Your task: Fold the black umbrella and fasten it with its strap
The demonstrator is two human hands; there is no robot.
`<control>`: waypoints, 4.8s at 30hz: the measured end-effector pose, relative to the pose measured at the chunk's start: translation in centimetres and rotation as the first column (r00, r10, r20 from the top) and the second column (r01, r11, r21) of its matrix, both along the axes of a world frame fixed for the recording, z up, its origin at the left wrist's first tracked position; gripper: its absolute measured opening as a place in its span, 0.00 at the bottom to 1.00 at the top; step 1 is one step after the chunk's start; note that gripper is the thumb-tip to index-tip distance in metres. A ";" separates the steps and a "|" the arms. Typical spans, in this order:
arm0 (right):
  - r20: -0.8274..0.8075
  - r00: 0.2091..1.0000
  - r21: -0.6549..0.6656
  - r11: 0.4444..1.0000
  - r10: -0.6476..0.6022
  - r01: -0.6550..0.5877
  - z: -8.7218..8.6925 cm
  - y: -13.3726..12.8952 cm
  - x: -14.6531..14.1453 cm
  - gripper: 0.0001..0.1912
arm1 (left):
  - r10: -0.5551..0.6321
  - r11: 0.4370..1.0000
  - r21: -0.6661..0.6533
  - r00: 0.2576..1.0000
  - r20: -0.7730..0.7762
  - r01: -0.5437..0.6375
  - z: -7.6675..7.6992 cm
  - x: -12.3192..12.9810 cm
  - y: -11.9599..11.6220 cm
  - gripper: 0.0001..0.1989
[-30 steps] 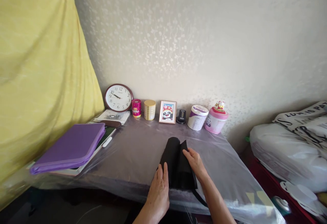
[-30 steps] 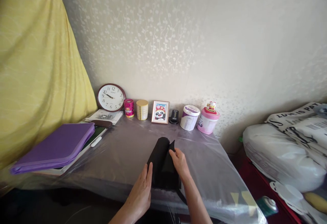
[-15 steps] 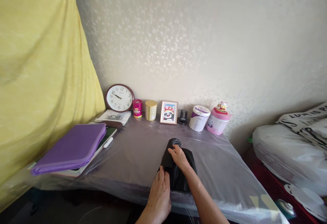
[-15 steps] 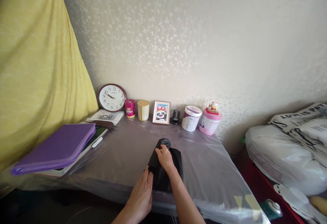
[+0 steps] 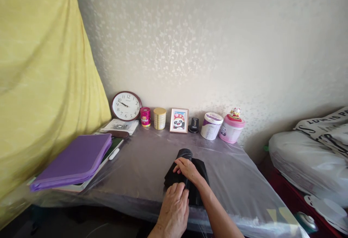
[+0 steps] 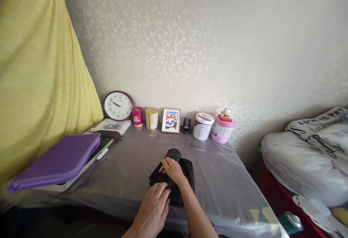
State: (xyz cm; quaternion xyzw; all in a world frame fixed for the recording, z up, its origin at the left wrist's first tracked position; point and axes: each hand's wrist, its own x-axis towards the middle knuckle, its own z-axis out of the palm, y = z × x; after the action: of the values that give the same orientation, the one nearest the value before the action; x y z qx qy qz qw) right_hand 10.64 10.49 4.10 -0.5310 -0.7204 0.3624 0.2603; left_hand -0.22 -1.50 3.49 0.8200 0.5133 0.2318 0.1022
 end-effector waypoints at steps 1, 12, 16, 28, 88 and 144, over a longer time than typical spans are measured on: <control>0.004 1.000 0.003 1.000 0.029 -0.029 0.2 -0.2 0.0 0.16 | -0.024 1.000 -0.005 1.000 -0.004 0.024 0.0 0.1 0.3 0.18; -0.003 0.998 0.292 0.955 0.056 -0.052 0.1 -3.1 1.1 0.13 | 0.031 0.973 -0.225 0.996 -0.083 -0.049 -2.4 0.1 1.0 0.36; 0.049 0.997 0.501 0.862 0.063 -0.079 -1.0 -3.2 2.2 0.14 | 0.039 0.953 -0.293 0.992 -0.123 -0.074 -1.7 0.4 1.0 0.40; 0.240 0.969 0.496 0.865 -0.061 -0.069 -3.0 3.8 3.2 0.17 | 0.047 0.896 -0.418 0.967 -0.250 -0.152 -0.1 0.7 1.2 0.50; -0.241 0.864 0.013 0.888 -0.443 0.460 -0.2 0.8 0.1 0.25 | 0.133 0.934 -0.321 0.986 -0.101 -0.159 -1.2 0.0 0.7 0.40; 0.157 0.988 0.566 0.820 -0.004 -0.087 -3.8 3.8 2.5 0.17 | 0.137 0.963 -0.227 0.989 -0.055 -0.146 -2.8 -1.6 0.7 0.38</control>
State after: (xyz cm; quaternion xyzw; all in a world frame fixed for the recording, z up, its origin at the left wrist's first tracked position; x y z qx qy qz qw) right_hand 13.11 14.31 0.31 -0.4389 -0.8247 0.0942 0.3440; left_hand -1.83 -0.75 0.70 0.7682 0.5958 0.1614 0.1699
